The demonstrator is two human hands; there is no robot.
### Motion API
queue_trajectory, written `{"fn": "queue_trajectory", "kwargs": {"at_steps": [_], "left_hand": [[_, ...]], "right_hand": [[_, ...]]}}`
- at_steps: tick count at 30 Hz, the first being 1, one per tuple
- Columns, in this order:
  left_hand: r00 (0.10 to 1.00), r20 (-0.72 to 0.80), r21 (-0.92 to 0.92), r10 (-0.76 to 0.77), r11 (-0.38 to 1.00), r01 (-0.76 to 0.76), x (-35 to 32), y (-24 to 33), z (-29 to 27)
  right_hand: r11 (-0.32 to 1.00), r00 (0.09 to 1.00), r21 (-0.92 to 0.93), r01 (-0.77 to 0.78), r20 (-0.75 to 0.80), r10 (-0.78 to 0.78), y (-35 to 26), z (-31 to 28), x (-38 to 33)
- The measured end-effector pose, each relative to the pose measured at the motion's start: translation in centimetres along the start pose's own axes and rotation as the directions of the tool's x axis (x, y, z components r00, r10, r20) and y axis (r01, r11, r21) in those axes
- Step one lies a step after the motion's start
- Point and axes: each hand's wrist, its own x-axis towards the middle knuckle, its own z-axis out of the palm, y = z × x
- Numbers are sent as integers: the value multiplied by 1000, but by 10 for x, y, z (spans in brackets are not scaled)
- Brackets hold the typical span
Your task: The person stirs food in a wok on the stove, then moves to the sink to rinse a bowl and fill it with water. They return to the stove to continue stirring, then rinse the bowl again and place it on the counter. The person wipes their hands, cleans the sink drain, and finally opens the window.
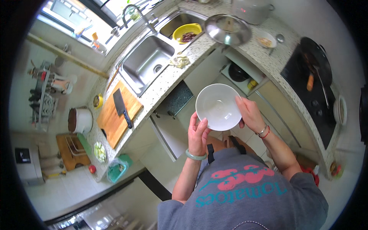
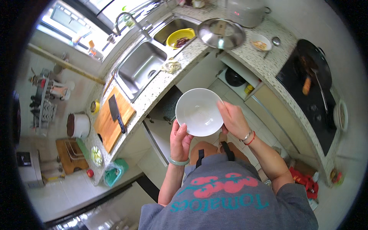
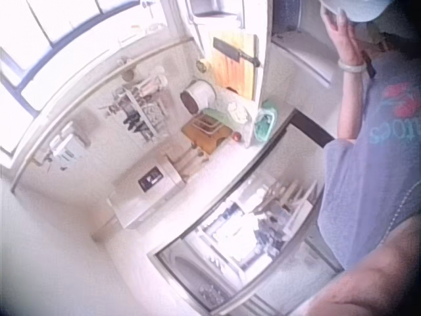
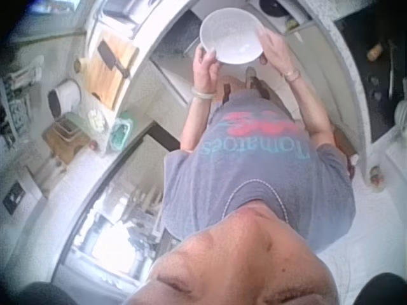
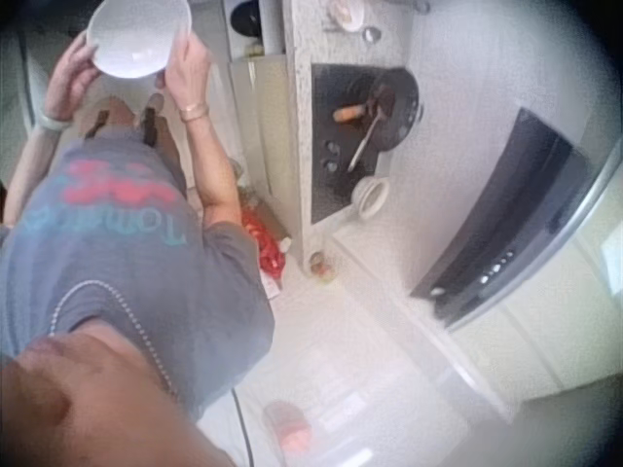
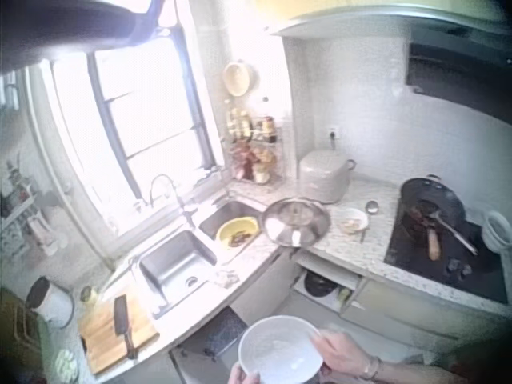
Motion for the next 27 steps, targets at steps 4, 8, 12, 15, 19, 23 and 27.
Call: {"fn": "queue_trajectory", "kwargs": {"at_steps": [4,8,12,15,19,23,27], "left_hand": [[983,-158,-82,92,991,-106,21,18,-7],[946,-286,-161,150,966,-202,50,31,-33],[912,-369,-205,181,941,-270,93,46,-68],[901,-404,-257,156,926,-275,136,61,-94],[909,-410,-264,80,943,-202,190,95,-120],[906,-421,-252,45,954,-164,237,130,-146],[893,-447,-253,53,950,-182,281,153,-168]], "right_hand": [[996,990,64,54,127,-62,-10,22,60],[988,960,125,90,253,-120,-8,61,124],[921,907,-48,386,202,-369,16,108,210],[636,815,-512,578,315,-487,33,135,277],[224,749,-780,584,411,-520,61,166,345],[226,671,-735,639,390,-631,78,150,396],[299,821,-859,416,213,-530,61,110,421]]}}
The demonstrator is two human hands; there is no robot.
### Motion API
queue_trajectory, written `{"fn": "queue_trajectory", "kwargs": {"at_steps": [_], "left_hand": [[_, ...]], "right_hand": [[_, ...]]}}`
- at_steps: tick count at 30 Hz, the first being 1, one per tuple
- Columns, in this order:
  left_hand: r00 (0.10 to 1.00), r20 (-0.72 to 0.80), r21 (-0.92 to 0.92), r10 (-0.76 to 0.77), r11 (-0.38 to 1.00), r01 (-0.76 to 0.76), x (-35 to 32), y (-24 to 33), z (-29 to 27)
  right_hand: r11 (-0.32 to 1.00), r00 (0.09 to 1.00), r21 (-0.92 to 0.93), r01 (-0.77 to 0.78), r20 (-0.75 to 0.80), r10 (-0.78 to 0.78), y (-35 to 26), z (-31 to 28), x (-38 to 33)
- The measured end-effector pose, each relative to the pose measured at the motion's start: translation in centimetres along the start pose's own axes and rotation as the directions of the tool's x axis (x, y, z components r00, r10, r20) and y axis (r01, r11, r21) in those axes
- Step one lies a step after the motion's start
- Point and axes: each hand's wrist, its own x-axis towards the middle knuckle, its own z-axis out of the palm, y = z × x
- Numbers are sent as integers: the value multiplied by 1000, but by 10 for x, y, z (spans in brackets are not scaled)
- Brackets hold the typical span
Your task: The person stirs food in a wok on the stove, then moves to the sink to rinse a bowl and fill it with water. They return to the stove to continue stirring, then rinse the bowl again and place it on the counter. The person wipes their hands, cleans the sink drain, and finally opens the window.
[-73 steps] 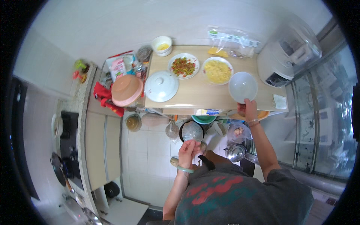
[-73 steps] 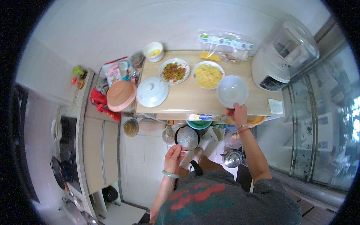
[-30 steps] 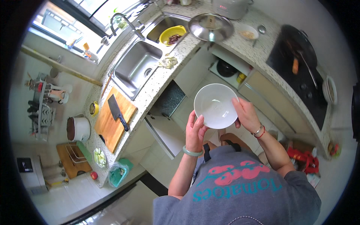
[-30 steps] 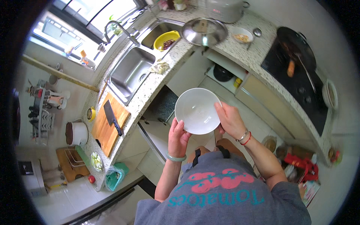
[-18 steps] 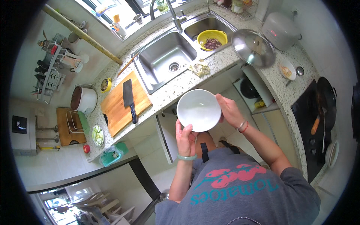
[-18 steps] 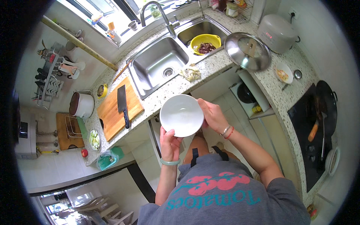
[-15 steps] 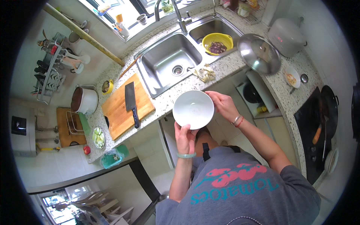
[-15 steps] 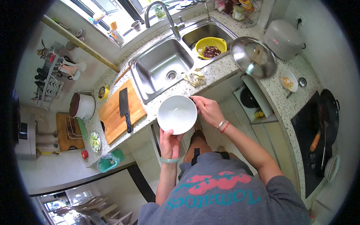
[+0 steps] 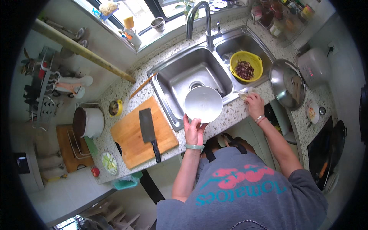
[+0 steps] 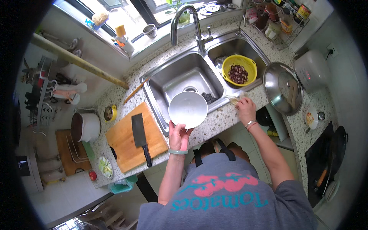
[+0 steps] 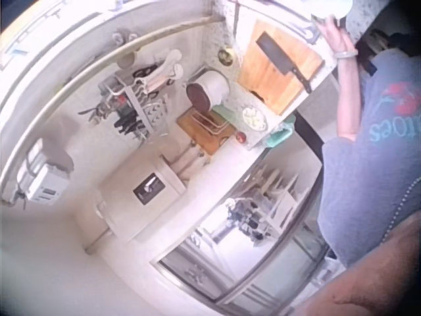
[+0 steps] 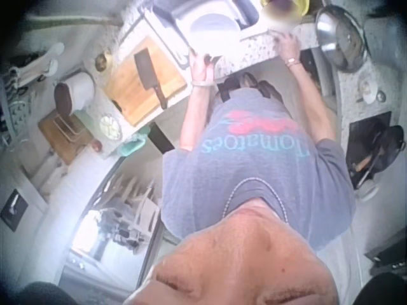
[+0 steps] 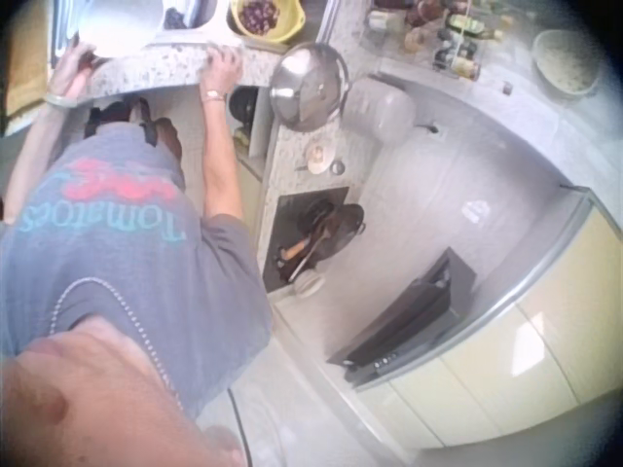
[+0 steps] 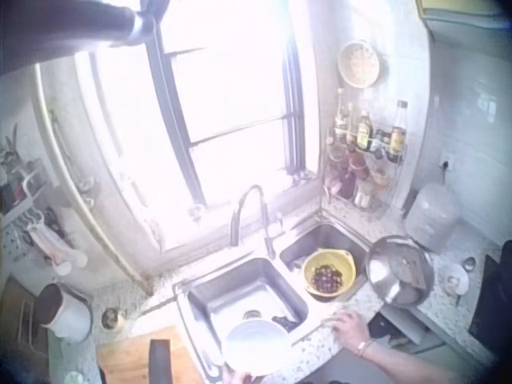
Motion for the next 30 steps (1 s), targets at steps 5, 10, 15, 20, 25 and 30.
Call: {"fn": "queue_trajectory", "kwargs": {"at_steps": [5,10,15,20,25,30], "left_hand": [[999,-40,3,15,1000,-15,54,13,17],[998,7,22,57,998,-57,97,27,54],[986,-67,99,155,984,-148,136,34,84],[968,-163,167,190,972,-163,168,34,98],[964,-201,160,174,977,-143,194,29,99],[963,-190,173,193,972,-161,209,25,101]], "right_hand": [[947,970,225,-229,130,204,-21,-36,91],[740,962,650,-174,-49,269,-23,1,237],[804,971,568,-175,-37,237,-5,45,359],[873,972,449,-190,-37,231,5,74,407],[871,970,490,5,-213,114,17,73,406],[834,965,550,-40,-195,175,31,76,403]]}}
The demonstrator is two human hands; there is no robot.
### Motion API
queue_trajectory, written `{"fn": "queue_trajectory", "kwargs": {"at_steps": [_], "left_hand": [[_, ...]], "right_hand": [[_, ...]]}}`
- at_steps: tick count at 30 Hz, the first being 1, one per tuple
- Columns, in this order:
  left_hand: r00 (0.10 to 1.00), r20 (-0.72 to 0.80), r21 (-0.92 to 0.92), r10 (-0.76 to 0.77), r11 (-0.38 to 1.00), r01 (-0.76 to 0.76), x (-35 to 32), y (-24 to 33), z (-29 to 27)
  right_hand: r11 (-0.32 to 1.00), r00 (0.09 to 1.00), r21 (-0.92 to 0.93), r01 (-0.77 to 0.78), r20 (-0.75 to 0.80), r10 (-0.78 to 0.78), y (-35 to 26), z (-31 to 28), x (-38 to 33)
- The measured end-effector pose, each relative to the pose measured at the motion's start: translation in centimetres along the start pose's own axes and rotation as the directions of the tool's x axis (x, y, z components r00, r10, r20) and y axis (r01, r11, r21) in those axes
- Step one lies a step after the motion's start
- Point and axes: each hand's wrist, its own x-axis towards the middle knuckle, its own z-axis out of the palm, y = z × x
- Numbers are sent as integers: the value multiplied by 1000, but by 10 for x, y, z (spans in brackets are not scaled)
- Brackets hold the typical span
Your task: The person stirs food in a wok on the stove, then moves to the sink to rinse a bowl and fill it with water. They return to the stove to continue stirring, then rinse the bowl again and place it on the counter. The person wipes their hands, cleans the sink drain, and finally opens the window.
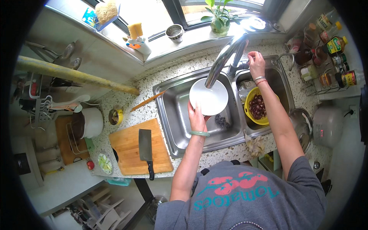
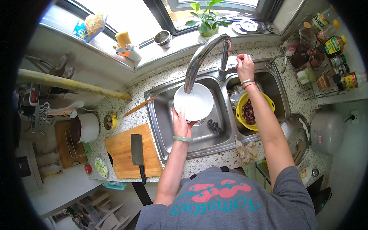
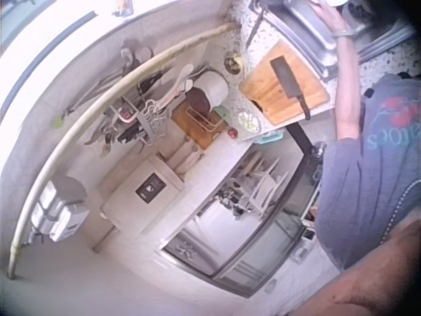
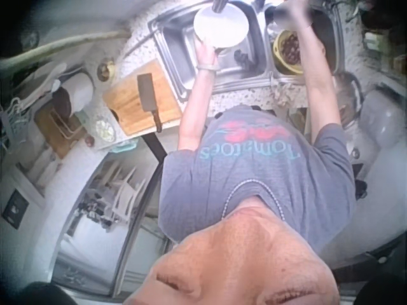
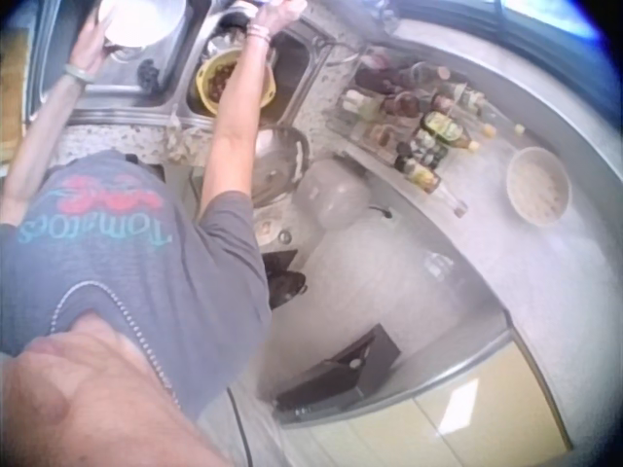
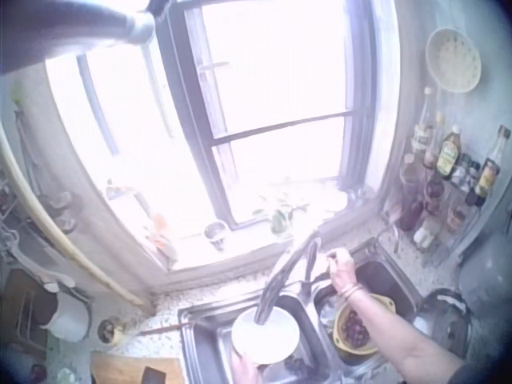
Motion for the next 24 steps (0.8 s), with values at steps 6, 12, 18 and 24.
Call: {"fn": "queue_trajectory", "kwargs": {"at_steps": [6,12,18,24], "left_hand": [[999,1,36,-34,999,34,6,-2,-4],[998,-29,100,-51,994,54,8,4,-4],[996,31,114,82,990,-85,23,-14,-13],[994,-47,106,-95,989,99,9,0,-24]], "right_hand": [[955,976,-222,196,-49,-212,-41,-18,-42],[933,899,25,360,259,-354,-97,-39,-72],[741,433,115,662,749,-503,-140,-5,-151],[785,190,333,522,852,-488,-143,-14,-159]]}}
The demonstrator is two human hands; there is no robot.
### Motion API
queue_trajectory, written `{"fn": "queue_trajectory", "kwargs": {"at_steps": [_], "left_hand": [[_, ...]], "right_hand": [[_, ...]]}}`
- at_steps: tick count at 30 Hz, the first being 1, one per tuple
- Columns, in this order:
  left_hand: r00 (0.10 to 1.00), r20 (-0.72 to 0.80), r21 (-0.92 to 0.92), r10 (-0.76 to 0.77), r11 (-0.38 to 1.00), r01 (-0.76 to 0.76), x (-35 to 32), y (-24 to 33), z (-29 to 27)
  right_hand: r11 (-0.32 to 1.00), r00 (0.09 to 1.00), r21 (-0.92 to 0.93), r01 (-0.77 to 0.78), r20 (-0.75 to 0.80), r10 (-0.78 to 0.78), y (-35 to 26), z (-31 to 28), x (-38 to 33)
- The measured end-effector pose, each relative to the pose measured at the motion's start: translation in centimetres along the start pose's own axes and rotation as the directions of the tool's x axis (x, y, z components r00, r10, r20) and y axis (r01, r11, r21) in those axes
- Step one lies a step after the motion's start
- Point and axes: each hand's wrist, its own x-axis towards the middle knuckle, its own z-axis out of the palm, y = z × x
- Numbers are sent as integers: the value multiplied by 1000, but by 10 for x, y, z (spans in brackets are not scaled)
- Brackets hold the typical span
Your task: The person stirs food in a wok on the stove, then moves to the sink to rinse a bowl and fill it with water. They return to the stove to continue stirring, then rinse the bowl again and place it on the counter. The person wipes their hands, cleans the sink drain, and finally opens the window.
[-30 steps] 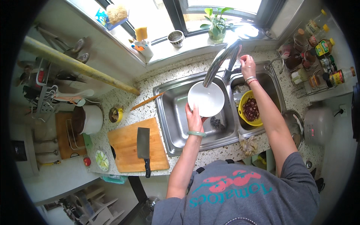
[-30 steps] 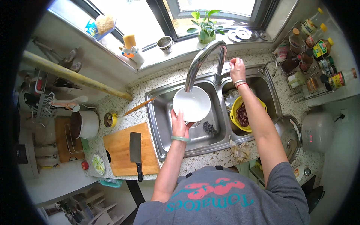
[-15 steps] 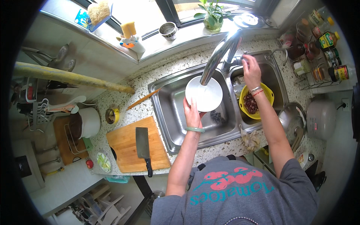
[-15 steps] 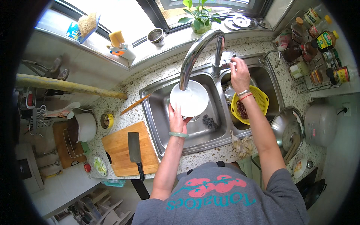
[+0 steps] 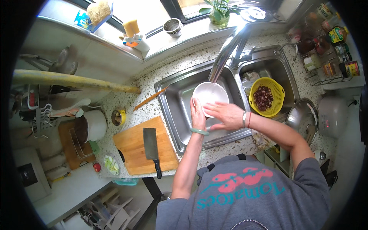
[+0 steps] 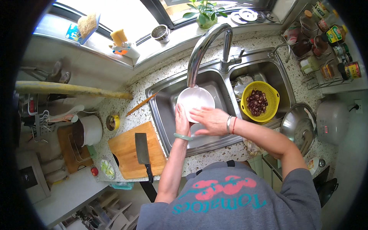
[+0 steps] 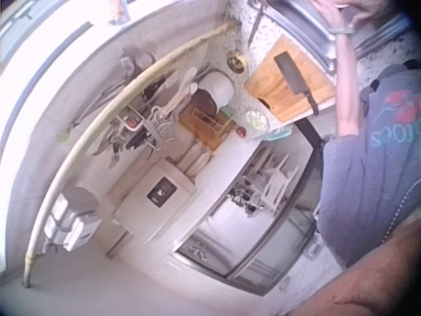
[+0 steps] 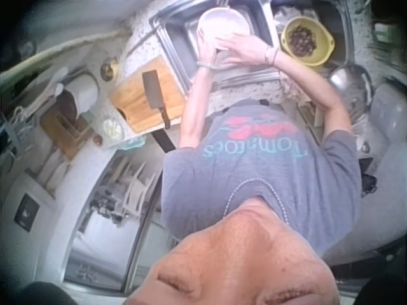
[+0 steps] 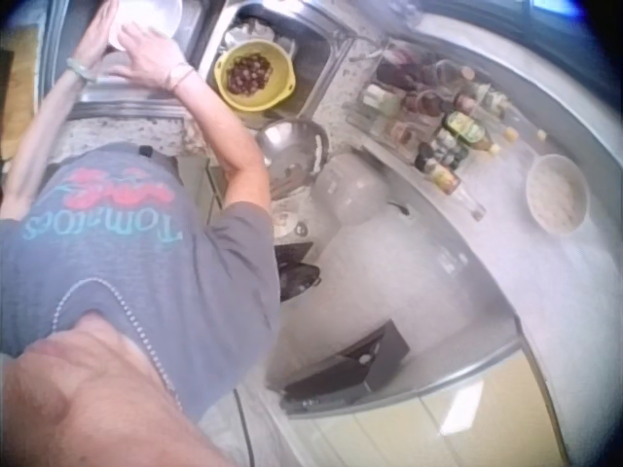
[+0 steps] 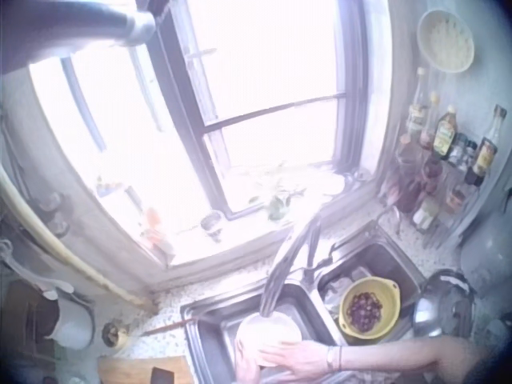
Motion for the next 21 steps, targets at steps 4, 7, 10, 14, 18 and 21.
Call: {"fn": "queue_trajectory", "kwargs": {"at_steps": [4,7,10,14,18,21], "left_hand": [[968,37,271,250,930,-250,16,-30,-24],[988,48,233,148,960,-155,15,-15,-17],[993,0,149,122,982,-121,11,-16,-21],[937,64,462,342,822,-332,22,-22,-49],[925,40,403,378,841,-362,20,-31,-35],[943,-18,414,333,861,-296,18,-32,-31]], "right_hand": [[915,986,-383,-128,-151,75,20,20,-7],[970,951,-69,-234,-224,214,4,30,17],[877,962,401,-264,52,267,-24,14,36],[999,999,-16,-32,11,32,-5,35,-4],[910,987,-395,-127,-144,75,12,44,5],[984,968,165,-73,-226,110,-8,45,33]]}}
